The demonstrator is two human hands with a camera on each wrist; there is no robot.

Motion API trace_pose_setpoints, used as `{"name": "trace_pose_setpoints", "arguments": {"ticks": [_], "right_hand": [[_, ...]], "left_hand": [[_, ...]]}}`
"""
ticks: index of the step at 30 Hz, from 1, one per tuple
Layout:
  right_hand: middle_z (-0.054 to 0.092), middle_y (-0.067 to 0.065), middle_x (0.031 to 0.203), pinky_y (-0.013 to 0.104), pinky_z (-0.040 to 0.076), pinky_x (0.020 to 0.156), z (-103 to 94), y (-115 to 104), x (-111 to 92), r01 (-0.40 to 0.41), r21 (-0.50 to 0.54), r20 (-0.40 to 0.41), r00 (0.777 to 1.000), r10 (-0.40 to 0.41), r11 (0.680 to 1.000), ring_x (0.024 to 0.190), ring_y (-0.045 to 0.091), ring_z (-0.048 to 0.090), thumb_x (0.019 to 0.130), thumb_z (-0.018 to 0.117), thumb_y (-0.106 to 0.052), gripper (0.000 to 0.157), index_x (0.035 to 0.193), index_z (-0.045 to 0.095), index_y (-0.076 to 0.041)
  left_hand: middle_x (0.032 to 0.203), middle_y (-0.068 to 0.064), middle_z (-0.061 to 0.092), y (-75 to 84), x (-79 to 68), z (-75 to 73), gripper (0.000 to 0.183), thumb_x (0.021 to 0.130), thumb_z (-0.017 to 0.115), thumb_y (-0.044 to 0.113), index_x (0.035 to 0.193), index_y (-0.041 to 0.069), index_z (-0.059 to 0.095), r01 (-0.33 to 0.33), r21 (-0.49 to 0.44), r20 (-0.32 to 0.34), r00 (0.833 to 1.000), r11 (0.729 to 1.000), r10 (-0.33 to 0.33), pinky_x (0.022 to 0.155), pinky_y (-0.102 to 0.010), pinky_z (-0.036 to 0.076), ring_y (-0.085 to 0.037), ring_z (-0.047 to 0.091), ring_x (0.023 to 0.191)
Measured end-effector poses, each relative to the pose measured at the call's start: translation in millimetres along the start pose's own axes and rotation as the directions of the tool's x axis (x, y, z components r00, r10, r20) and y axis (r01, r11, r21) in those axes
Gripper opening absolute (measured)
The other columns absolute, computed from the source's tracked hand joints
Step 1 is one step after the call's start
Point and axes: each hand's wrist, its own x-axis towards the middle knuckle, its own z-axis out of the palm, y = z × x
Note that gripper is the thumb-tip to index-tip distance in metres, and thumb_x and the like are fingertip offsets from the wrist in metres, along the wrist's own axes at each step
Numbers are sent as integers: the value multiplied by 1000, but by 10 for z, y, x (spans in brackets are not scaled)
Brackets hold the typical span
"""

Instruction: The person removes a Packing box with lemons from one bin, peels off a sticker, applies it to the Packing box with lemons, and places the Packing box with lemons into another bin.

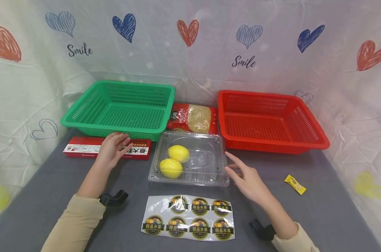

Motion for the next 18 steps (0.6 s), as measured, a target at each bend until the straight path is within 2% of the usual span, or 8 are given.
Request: {"name": "trace_pose_setpoints", "arguments": {"ticks": [4,9,13,16,18], "right_hand": [[64,11,101,29,52,61,-33,-63,-87,28,-110,-72,997,-36,994,79,20,64,93,54,-27,45,135,44,-16],[65,0,90,26,50,59,-8,-162,-186,81,-193,-151,982,-111,978,72,11,59,90,60,-21,29,118,60,-13],[66,-4,90,25,51,59,42,-221,-239,160,-195,-202,959,-200,968,72,4,59,88,62,-14,18,105,67,-13],[67,-2,94,25,51,59,84,-264,-267,230,-166,-202,944,-262,959,75,2,59,86,63,-10,17,103,67,-13],[67,-3,96,24,51,59,128,-291,-277,269,-143,-188,938,-293,953,77,2,59,85,63,-8,19,103,67,-13]], "left_hand": [[136,-13,34,-12,-128,15,49,98,39,15,141,8,18,-39,82,-18,999,996,41,93,-33,43,-21,46,116],[123,-10,40,-40,-312,31,48,97,44,18,137,8,20,-97,92,-58,993,991,103,92,-35,44,-21,49,111],[110,-5,43,-93,-496,60,40,97,43,15,131,11,22,-119,73,-63,990,990,123,89,-35,46,-18,53,99],[111,-7,42,-163,-632,89,37,97,40,12,129,13,21,-119,44,-77,990,992,122,86,-33,48,-14,55,91],[112,-8,42,-225,-700,108,39,97,40,11,130,13,20,-119,35,-93,988,992,121,82,-30,50,-15,55,92]]}}
